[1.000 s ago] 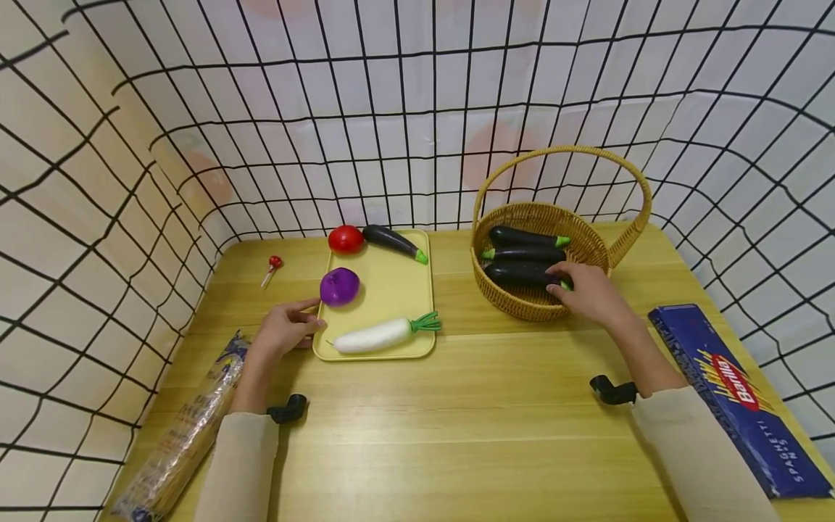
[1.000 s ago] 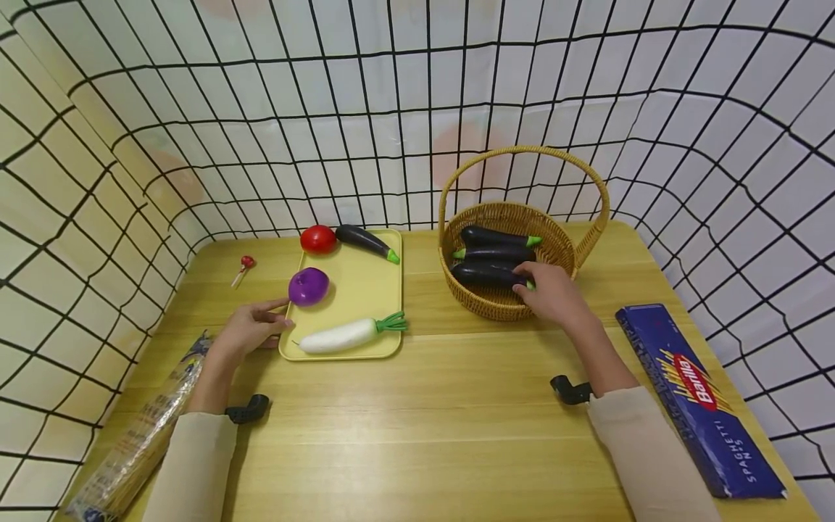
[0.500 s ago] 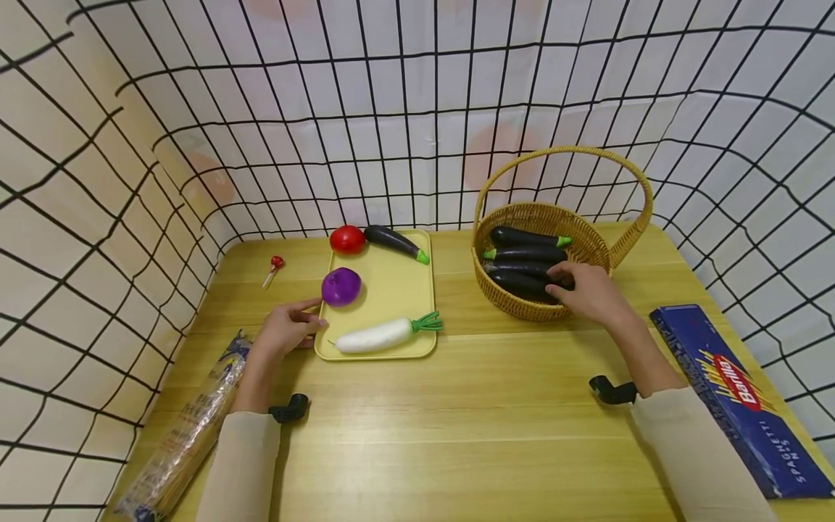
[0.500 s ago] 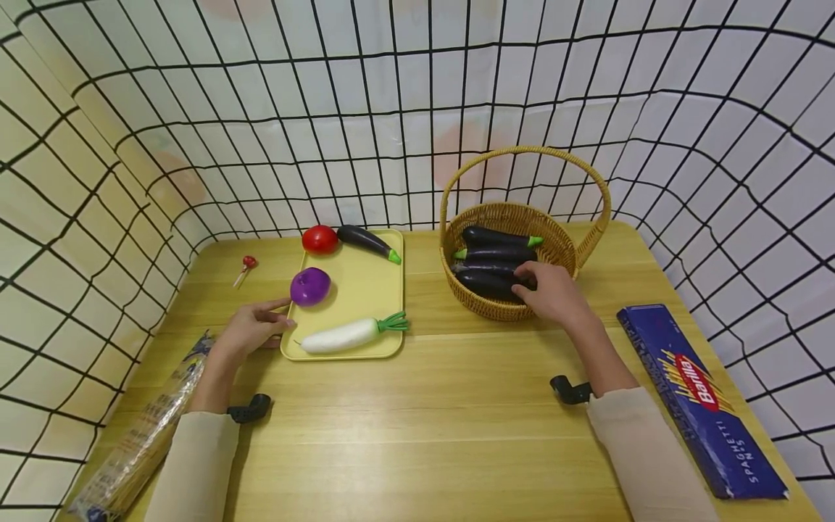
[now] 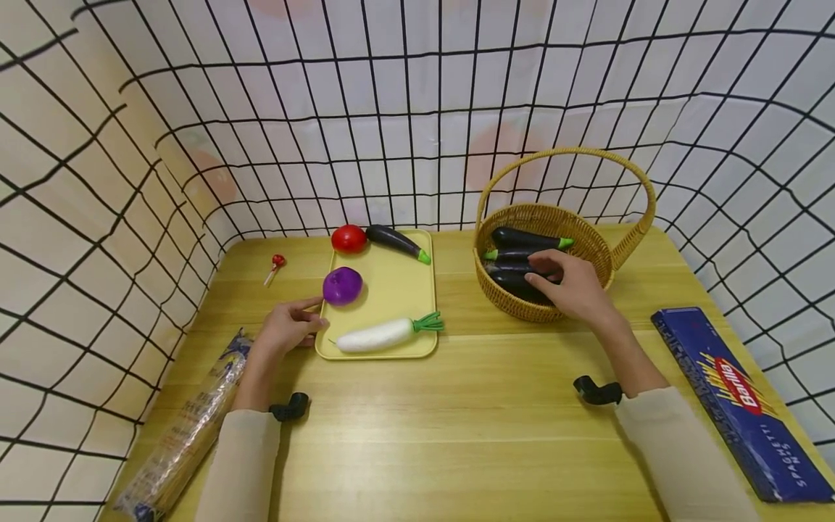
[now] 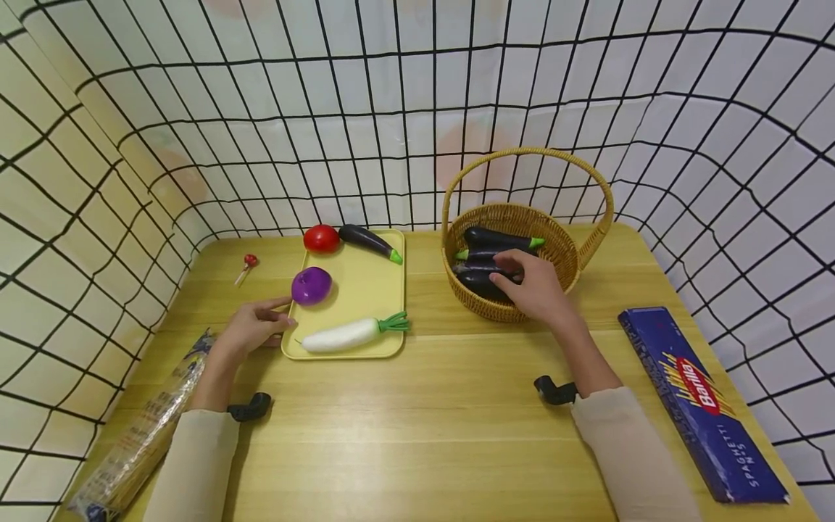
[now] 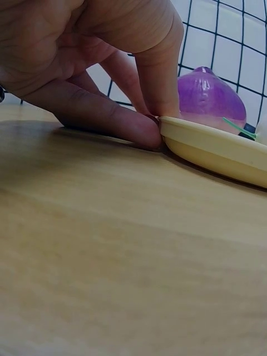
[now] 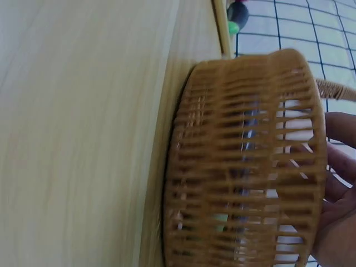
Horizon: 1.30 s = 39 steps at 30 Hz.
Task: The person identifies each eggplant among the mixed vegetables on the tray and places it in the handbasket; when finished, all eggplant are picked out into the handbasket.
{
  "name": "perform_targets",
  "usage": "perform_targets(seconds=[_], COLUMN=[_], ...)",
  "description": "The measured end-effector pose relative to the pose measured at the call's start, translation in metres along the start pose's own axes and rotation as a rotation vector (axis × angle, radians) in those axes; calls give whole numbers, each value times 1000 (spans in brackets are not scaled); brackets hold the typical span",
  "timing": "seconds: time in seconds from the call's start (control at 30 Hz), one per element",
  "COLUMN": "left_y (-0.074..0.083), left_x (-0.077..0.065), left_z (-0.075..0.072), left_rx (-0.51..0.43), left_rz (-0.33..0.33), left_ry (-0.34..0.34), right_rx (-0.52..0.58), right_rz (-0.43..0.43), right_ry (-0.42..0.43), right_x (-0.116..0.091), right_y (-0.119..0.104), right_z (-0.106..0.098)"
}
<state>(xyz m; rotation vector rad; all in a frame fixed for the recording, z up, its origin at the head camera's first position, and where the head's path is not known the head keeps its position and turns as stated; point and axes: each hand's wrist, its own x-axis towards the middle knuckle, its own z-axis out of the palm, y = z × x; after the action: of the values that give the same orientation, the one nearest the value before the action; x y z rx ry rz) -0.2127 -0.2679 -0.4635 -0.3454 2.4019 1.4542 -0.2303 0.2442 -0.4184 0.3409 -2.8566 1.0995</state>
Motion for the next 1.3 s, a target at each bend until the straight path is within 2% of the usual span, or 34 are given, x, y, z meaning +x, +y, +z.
perform_targets(seconds=[0.2,0.6,0.93,1.3], left_y=[0,-1,1,-3], left_x=[0,3,1,1], left_z=[2,-2,-2,0], left_rx=[1,-15,-31,-23], left_rz=[8,-2,22,36], left_ry=[-3,2,-3,-3], right_rx=[145,375,373,343], right_rz=[-28,-83,-38,9], right_ry=[16,-27,-97,-80], right_x=[9,36,64,91], right_y=[-15,-58,-79,-77], right_z=[15,56,90,128])
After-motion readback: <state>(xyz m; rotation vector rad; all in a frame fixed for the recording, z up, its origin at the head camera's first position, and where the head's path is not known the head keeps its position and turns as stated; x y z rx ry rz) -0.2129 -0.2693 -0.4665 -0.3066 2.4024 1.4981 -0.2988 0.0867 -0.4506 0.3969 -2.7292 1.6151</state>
